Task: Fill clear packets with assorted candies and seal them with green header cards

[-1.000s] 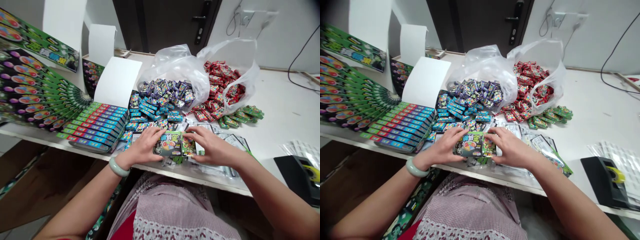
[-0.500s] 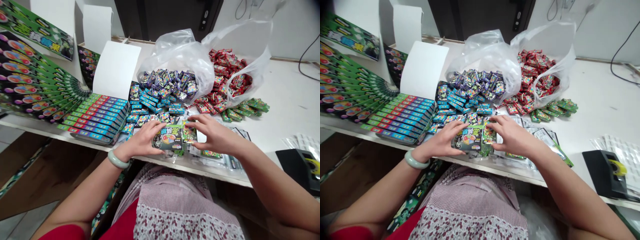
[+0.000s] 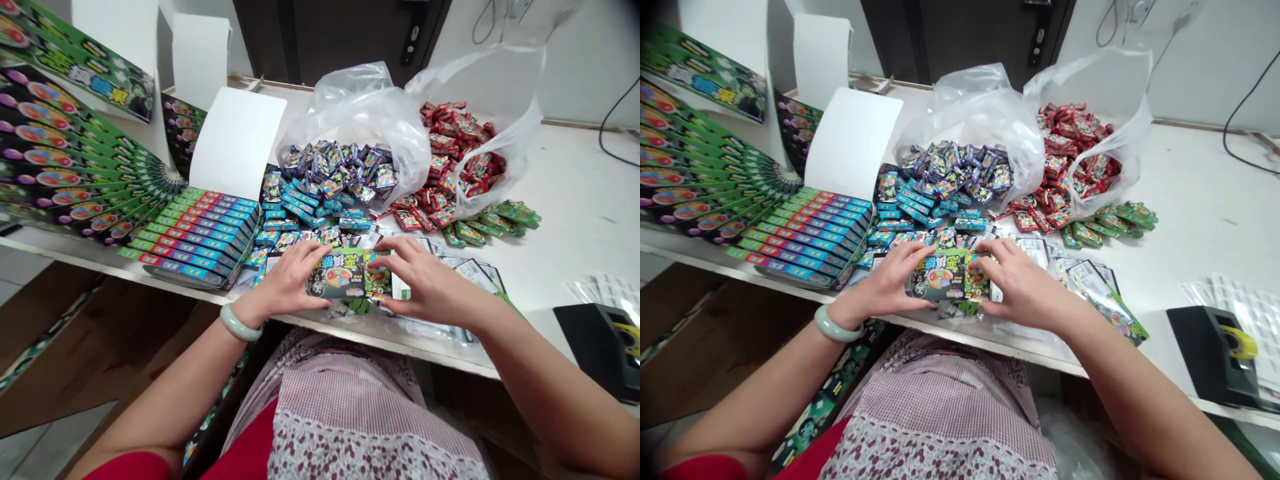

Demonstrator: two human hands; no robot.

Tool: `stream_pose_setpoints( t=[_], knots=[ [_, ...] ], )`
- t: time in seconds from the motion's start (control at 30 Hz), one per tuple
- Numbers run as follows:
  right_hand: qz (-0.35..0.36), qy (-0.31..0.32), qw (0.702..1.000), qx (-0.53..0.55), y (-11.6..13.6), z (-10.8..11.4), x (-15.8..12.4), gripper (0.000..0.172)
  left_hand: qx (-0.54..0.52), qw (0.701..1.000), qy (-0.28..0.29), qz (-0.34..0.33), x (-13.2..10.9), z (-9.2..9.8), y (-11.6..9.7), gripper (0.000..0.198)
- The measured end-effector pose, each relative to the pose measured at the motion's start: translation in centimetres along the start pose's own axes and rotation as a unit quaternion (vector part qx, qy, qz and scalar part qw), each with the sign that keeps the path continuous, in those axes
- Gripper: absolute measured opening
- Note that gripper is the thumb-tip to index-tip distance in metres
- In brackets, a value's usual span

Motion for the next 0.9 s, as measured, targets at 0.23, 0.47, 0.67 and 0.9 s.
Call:
stream_pose_setpoints(
  t=[0.23,0.47,0.67,0.9],
  knots=[
    [-0.016,-0.028,0.995,0.089,-0.6,-0.7,0.1,0.07,-0.012,1.0,-0.019,0.0,-0.4,0.1,-0.6,0.095],
    [-0.091,-0.129,0.982,0.104,1.6,-3.9,0.5,0.032,0.014,0.999,-0.046,0.008,-0.1,-0.3,-0.4,0.093],
    [-0.386,-0.184,0.901,0.074,-8.4,-2.2,1.9,0.03,0.055,0.996,-0.066,0.038,-0.6,0.5,1.0,0.089],
    [-0.566,-0.164,0.807,0.029,-19.2,-2.4,4.9,0.047,0.079,0.993,-0.078,0.032,-1.1,1.1,1.4,0.089]
  ],
)
Point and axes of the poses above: each hand's wrist, its own x-axis towards the middle knuckle, its own z-axis out of the back of the hand, y = z × x, the point moved 1 cm from there along x, towards the middle knuckle, and after that the axes turned 5 degrees about x, right-handed, at the moved point
